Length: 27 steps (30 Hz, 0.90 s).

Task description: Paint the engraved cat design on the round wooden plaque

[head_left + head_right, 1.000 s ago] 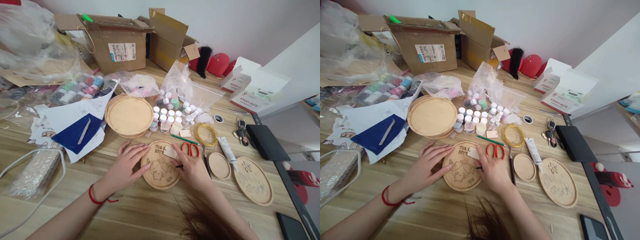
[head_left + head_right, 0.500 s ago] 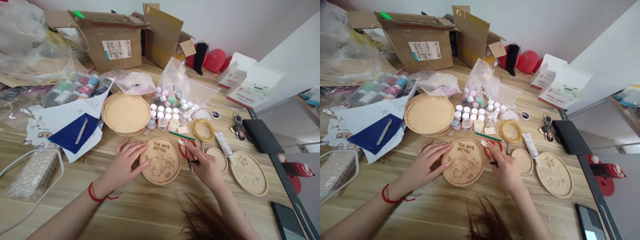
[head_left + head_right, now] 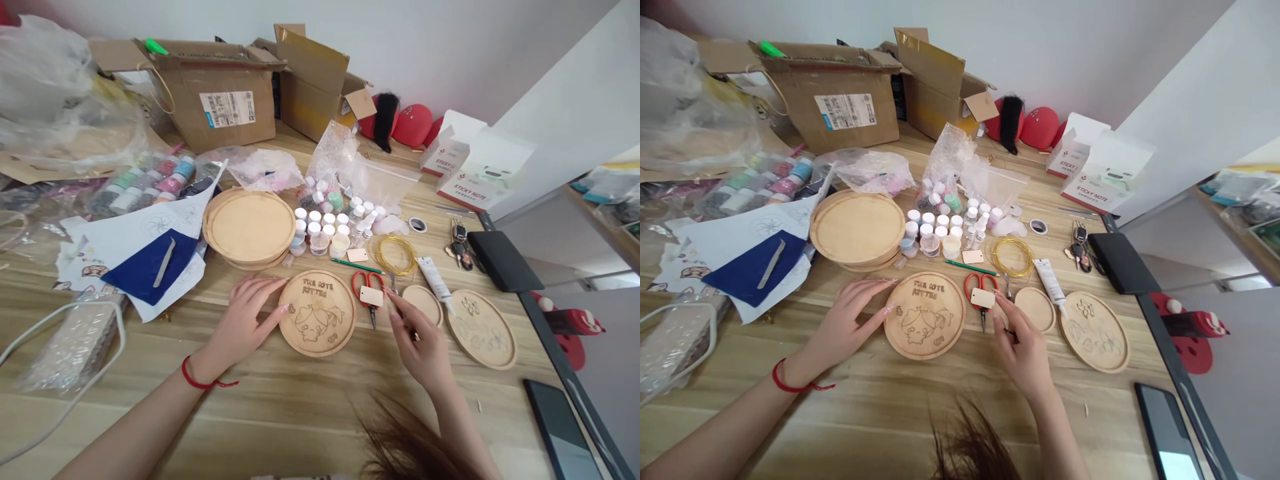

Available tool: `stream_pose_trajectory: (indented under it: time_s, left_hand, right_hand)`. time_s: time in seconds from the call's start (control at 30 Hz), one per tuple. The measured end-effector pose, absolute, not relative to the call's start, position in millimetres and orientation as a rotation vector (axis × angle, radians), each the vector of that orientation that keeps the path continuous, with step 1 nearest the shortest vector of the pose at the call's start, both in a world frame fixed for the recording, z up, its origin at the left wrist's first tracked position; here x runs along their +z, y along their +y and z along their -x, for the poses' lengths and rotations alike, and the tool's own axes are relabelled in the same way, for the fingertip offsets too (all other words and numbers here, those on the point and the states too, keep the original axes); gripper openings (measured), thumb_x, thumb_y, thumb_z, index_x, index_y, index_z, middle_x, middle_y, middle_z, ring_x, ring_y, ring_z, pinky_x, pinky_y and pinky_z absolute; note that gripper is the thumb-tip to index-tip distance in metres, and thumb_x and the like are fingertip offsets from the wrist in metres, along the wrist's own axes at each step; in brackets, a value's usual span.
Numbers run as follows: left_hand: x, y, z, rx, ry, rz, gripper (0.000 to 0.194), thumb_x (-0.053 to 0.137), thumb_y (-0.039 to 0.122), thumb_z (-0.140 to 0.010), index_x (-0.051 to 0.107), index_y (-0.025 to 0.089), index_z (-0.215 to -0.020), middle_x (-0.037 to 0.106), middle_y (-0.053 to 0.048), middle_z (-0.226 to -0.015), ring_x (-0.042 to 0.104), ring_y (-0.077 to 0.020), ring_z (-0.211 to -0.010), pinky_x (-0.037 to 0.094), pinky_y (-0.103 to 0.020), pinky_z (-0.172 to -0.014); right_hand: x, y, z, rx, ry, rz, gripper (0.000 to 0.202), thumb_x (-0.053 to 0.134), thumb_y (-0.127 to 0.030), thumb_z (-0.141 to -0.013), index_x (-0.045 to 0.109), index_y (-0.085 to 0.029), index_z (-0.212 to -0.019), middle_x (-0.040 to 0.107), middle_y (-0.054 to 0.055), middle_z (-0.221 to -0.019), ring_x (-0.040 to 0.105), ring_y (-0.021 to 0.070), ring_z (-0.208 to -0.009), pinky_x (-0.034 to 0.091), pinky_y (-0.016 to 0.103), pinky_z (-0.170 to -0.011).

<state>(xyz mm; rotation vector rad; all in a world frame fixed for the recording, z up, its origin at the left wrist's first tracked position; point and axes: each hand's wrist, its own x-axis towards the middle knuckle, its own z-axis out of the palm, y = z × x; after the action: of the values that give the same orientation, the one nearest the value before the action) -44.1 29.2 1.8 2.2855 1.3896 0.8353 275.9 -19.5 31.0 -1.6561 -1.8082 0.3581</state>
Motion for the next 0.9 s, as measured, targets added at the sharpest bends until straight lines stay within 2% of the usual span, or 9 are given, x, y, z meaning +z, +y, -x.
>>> stream_pose_trajectory:
  time_s: [0.07,0.17,0.3,0.37,0.43,0.5,0.6,0.73,0.9]
  left_hand:
    - [2,29,45,0.875,1.402,-2.269,0.034,0.05,0.038,-0.095,0.054,0.023,-0.125,0.065,-0.007,-0.123,0.056,-0.0247,-0.117,0.04,-0.047,-0.105]
    - [4,29,45,0.913,1.424,-2.257,0.03,0.049,0.036,-0.096,0.055,0.024,-0.122,0.067,-0.006,-0.12,0.058,-0.0235,-0.114,0.042,-0.046,-0.104]
    - [6,28,45,0.955,1.404,-2.266,0.027,0.05,0.033,-0.096,0.056,0.023,-0.12,0.069,-0.005,-0.114,0.06,-0.0226,-0.111,0.042,-0.045,-0.103]
    - [6,28,45,0.974,1.386,-2.277,0.026,0.05,0.031,-0.095,0.056,0.023,-0.119,0.07,-0.004,-0.11,0.061,-0.0223,-0.108,0.042,-0.045,-0.104]
    - [5,28,45,0.992,1.378,-2.284,0.025,0.051,0.03,-0.095,0.056,0.022,-0.119,0.071,-0.004,-0.108,0.062,-0.0222,-0.107,0.042,-0.045,-0.104]
    - [5,28,44,1.022,1.377,-2.286,0.024,0.051,0.03,-0.095,0.057,0.022,-0.117,0.071,-0.004,-0.109,0.062,-0.0224,-0.106,0.043,-0.045,-0.103]
    - [5,28,44,1.087,1.392,-2.275,0.023,0.053,0.028,-0.094,0.059,0.023,-0.116,0.071,-0.004,-0.109,0.063,-0.0224,-0.106,0.044,-0.044,-0.102]
    - [4,28,44,1.152,1.466,-2.172,0.026,0.053,0.027,-0.095,0.058,0.024,-0.12,0.073,-0.001,-0.093,0.064,-0.0211,-0.102,0.045,-0.042,-0.103]
    - [1,28,44,1.142,1.478,-2.094,0.028,0.054,0.026,-0.095,0.057,0.024,-0.122,0.071,0.003,-0.075,0.067,-0.0178,-0.085,0.042,-0.042,-0.107]
  right_hand:
    - [34,-21,-275,0.468,-1.704,1.638,0.036,0.044,-0.035,-0.098,0.066,-0.019,-0.123,0.074,0.012,-0.109,0.069,0.0263,-0.103,0.057,0.042,-0.087]
    - [35,-24,-276,0.646,-1.532,1.576,0.045,0.031,-0.038,-0.102,0.069,-0.018,-0.117,0.076,0.01,-0.09,0.071,0.0248,-0.091,0.057,0.042,-0.083]
    - [36,-27,-277,0.657,-1.487,1.536,0.059,0.022,-0.045,-0.102,0.075,-0.019,-0.102,0.074,0.011,-0.109,0.067,0.0267,-0.101,0.055,0.041,-0.08]
    - [37,-28,-274,0.702,-1.442,1.583,0.066,0.018,-0.048,-0.102,0.077,-0.019,-0.098,0.076,0.011,-0.099,0.068,0.0242,-0.084,0.053,0.035,-0.064]
    - [37,-29,-268,0.837,-1.287,1.593,0.071,0.016,-0.052,-0.101,0.077,-0.017,-0.096,0.076,0.011,-0.087,0.061,0.0186,-0.061,0.045,0.031,-0.049]
    - [34,-27,-259,0.982,-1.088,1.508,0.071,0.019,-0.056,-0.1,0.077,-0.015,-0.095,0.076,0.013,-0.087,0.056,0.0152,-0.051,0.041,0.03,-0.045]
    - [23,-23,-248,1.115,-0.874,1.331,0.062,0.036,-0.061,-0.096,0.076,-0.015,-0.089,0.076,0.015,-0.092,0.063,0.0177,-0.057,0.049,0.032,-0.053]
    - [9,-19,-244,1.146,-0.823,1.305,0.029,0.068,-0.046,-0.085,0.074,-0.018,-0.085,0.076,0.01,-0.091,0.067,0.0176,-0.066,0.054,0.031,-0.062]
    - [9,-19,-242,1.199,-0.891,1.239,0.018,0.072,-0.037,-0.084,0.068,-0.021,-0.091,0.076,0.006,-0.096,0.071,0.0165,-0.068,0.057,0.033,-0.071]
